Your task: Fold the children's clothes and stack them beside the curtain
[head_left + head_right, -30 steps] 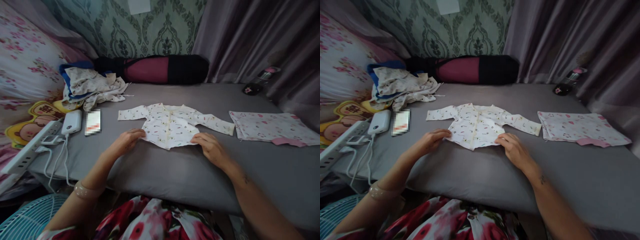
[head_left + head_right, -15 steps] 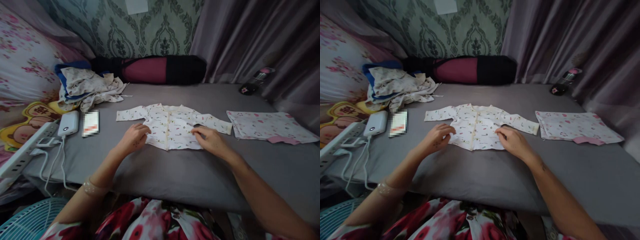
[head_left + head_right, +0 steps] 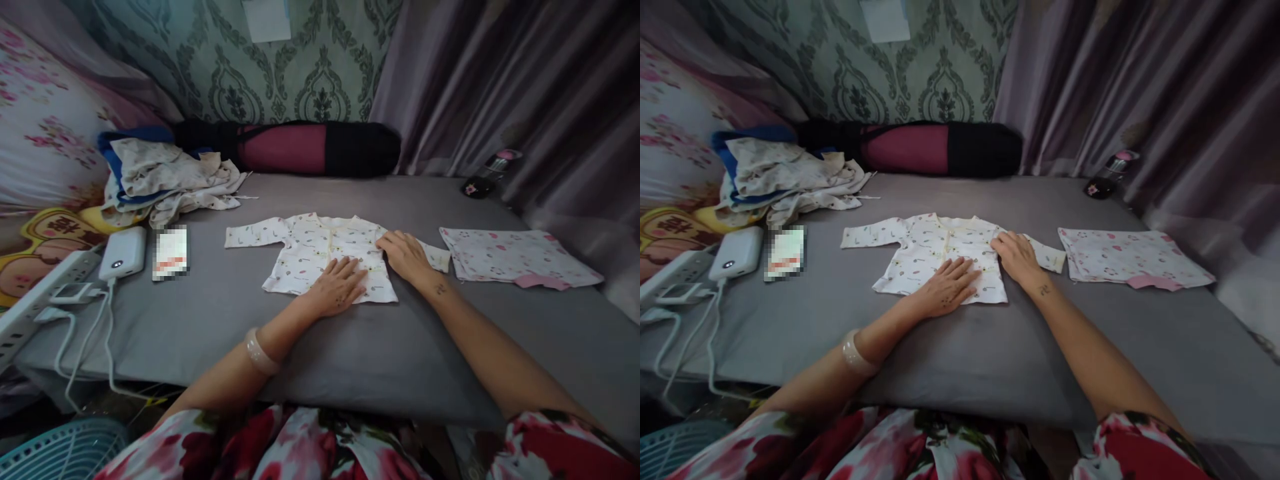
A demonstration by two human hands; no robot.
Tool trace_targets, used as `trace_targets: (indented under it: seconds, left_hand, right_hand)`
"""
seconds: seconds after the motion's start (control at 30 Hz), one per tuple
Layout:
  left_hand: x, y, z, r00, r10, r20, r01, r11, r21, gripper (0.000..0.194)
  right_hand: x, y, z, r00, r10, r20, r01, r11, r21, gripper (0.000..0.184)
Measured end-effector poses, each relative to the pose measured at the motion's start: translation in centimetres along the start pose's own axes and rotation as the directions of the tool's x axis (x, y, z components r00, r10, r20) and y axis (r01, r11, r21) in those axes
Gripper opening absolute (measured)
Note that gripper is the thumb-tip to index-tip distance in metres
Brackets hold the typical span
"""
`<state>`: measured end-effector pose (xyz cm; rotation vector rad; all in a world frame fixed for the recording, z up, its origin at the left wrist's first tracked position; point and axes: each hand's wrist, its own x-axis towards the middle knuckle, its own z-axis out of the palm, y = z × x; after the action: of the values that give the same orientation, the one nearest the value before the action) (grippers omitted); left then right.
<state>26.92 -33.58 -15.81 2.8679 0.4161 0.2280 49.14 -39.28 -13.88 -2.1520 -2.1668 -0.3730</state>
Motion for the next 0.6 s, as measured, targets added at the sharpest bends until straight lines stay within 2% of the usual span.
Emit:
trace_targets:
  seconds: [0.13,0.23,0.33,0.4,0.47,0.53,0.6]
  left_hand:
    - [-0.4,0.0,-0.2,0.996,0.038,0.079,-0.038,0.999,0.006,0.048]
    - [-0.4,0.1,-0.6,0.992,0.070,0.104,-0.069,0.998,-0.011,0.047]
    - [-0.4,0.1,-0.8,0.992,0.117,0.053,-0.114,0.992,-0.053,0.045]
    - [-0.4,-0.1,-0.8,0.994,0.110,-0.029,-0.112,0.990,-0.090,0.042]
    - [-0.5,-0.3,-0.8,0.990,-0.006,-0.142,-0.008,0.995,-0.095,0.040]
    - [-0.7,-0.7,-0.6,0.955,-0.180,-0.235,0.173,0.984,-0.053,0.039]
    - [-0.9,-1.0,-0.1,0.923,-0.302,-0.239,0.312,0.950,0.006,0.045]
  right_hand:
    - [0.2,0.3,0.4,1.000,-0.013,-0.002,0.012,0.998,-0.060,0.029]
    - [0.5,-0.1,0.0,0.998,0.036,0.042,-0.033,0.998,-0.059,0.031]
    - [1.2,-1.5,-0.9,0.993,0.105,0.052,-0.102,0.994,-0.049,0.030]
    - [1.9,-3.0,-1.2,0.992,0.114,0.056,-0.115,0.993,0.019,0.031]
    - [2.6,-4.6,-0.9,0.992,0.089,0.092,-0.102,0.985,0.139,0.036]
    - [3.1,-6.3,-0.1,0.987,0.065,0.148,-0.098,0.969,0.229,0.040]
    - [3.7,-7.6,1.0,0.973,0.111,0.202,-0.160,0.956,0.247,0.046]
